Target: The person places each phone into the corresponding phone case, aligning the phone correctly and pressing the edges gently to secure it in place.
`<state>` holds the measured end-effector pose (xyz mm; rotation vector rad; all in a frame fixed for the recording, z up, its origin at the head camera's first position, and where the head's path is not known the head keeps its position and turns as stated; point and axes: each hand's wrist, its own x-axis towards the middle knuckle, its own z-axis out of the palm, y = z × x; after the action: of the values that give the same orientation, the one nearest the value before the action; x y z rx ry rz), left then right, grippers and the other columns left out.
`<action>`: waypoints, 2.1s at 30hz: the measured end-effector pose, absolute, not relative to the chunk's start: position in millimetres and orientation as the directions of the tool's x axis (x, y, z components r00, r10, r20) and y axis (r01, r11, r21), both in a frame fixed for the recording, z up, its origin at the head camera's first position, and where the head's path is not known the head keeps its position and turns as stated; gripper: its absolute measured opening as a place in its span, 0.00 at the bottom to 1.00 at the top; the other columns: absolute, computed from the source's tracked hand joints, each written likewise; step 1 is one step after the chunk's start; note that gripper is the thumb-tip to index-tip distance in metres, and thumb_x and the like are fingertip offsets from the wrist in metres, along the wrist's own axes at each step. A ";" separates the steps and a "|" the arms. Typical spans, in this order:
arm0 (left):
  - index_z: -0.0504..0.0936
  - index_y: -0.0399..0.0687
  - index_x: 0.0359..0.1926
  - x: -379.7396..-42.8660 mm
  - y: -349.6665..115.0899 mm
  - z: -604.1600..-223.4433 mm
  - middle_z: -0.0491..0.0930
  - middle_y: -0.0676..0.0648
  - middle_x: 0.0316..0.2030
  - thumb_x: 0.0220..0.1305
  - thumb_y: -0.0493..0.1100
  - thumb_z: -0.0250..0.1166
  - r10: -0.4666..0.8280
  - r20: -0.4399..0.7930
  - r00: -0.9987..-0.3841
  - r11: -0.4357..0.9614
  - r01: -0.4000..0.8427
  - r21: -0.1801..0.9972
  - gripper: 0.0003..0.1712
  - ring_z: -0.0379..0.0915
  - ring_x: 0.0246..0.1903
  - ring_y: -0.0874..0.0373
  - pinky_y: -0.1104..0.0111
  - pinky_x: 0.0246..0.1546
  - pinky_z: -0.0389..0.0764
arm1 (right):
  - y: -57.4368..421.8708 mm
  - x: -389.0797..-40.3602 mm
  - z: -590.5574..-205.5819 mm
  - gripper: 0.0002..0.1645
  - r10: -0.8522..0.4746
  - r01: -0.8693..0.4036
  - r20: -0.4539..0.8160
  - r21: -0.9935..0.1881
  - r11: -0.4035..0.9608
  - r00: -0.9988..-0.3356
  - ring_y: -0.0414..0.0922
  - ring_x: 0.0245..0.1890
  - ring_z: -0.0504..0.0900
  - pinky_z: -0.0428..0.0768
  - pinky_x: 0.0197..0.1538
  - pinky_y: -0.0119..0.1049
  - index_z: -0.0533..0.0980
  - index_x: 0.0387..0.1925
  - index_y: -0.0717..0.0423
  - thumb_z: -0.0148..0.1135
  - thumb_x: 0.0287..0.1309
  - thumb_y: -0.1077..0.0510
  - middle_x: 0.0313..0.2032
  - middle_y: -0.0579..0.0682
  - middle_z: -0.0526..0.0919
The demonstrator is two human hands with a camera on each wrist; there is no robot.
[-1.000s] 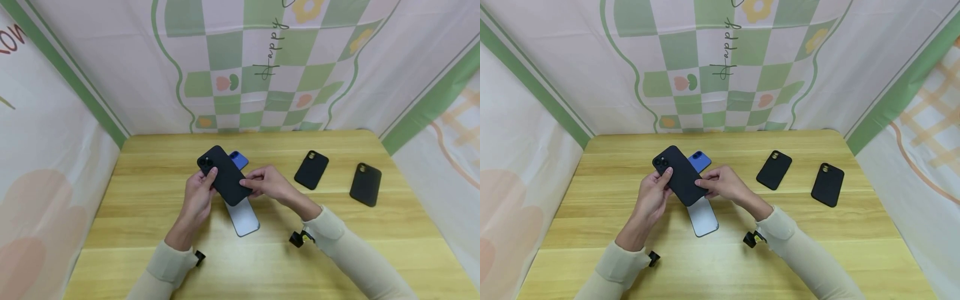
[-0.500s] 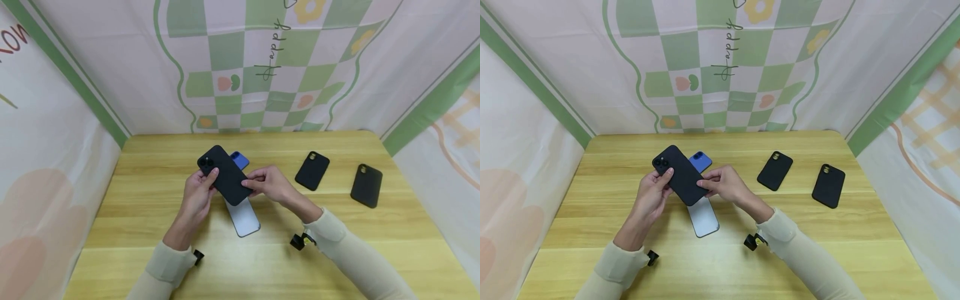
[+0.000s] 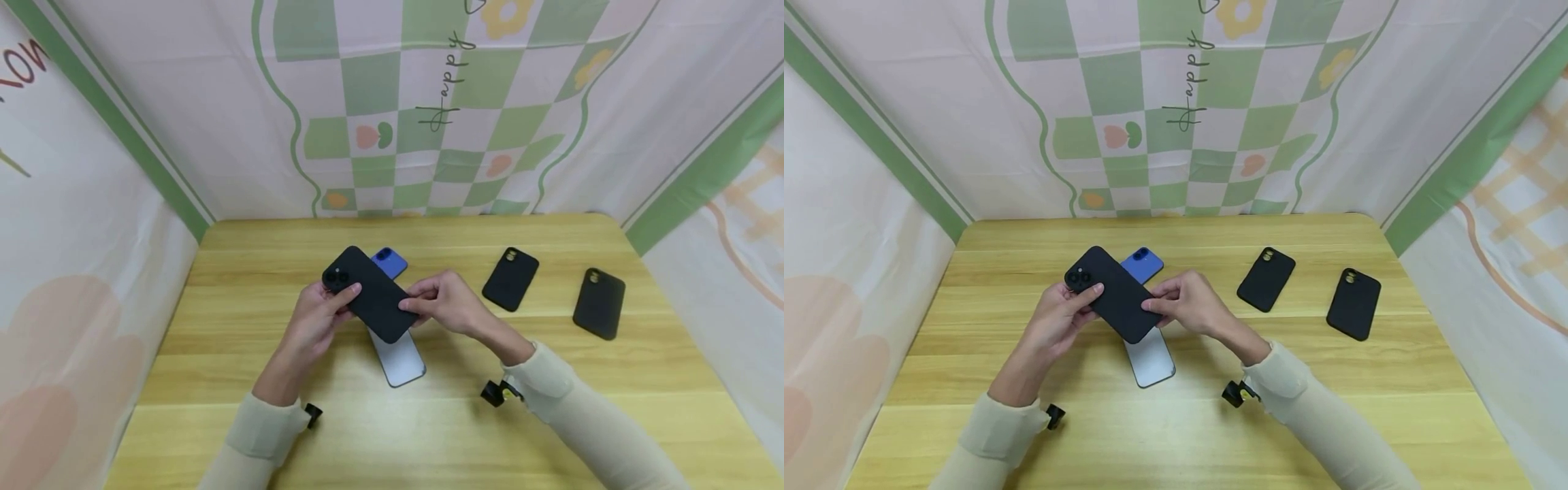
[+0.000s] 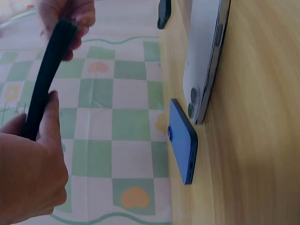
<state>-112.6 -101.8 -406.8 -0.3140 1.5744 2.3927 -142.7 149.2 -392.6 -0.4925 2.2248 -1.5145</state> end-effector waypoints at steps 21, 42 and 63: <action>0.70 0.23 0.67 -110.7 -114.9 -407.4 0.83 0.34 0.53 0.73 0.29 0.64 0.257 -0.297 -0.920 -0.275 -0.364 0.890 0.25 0.89 0.47 0.50 0.61 0.51 0.88 | 165.1 -146.1 -376.7 0.07 -0.621 -0.101 -0.146 -0.933 0.344 -0.770 0.66 0.31 0.90 0.91 0.35 0.45 0.88 0.43 0.66 0.71 0.67 0.64 0.34 0.55 0.92; 0.68 0.31 0.70 -107.2 -97.4 -402.3 0.76 0.32 0.63 0.75 0.31 0.64 -0.004 -0.277 -0.961 -0.478 -0.242 0.845 0.27 0.85 0.57 0.48 0.65 0.56 0.85 | 151.9 -145.6 -384.3 0.15 -0.433 0.066 -0.167 -0.969 0.239 -0.886 0.58 0.34 0.92 0.90 0.47 0.52 0.85 0.41 0.68 0.71 0.69 0.56 0.34 0.58 0.92; 0.69 0.34 0.71 -107.9 -92.0 -398.0 0.75 0.34 0.64 0.75 0.32 0.64 -0.090 -0.278 -0.956 -0.536 -0.188 0.823 0.27 0.82 0.61 0.45 0.66 0.57 0.85 | 140.1 -138.2 -389.1 0.14 -0.511 0.177 -0.189 -0.982 0.074 -0.838 0.58 0.43 0.92 0.90 0.49 0.49 0.81 0.51 0.76 0.68 0.69 0.68 0.42 0.67 0.90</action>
<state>-107.9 -92.0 -398.0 -0.4466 1.4831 2.6678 -138.2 140.1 -389.1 -0.3310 1.8617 -1.8161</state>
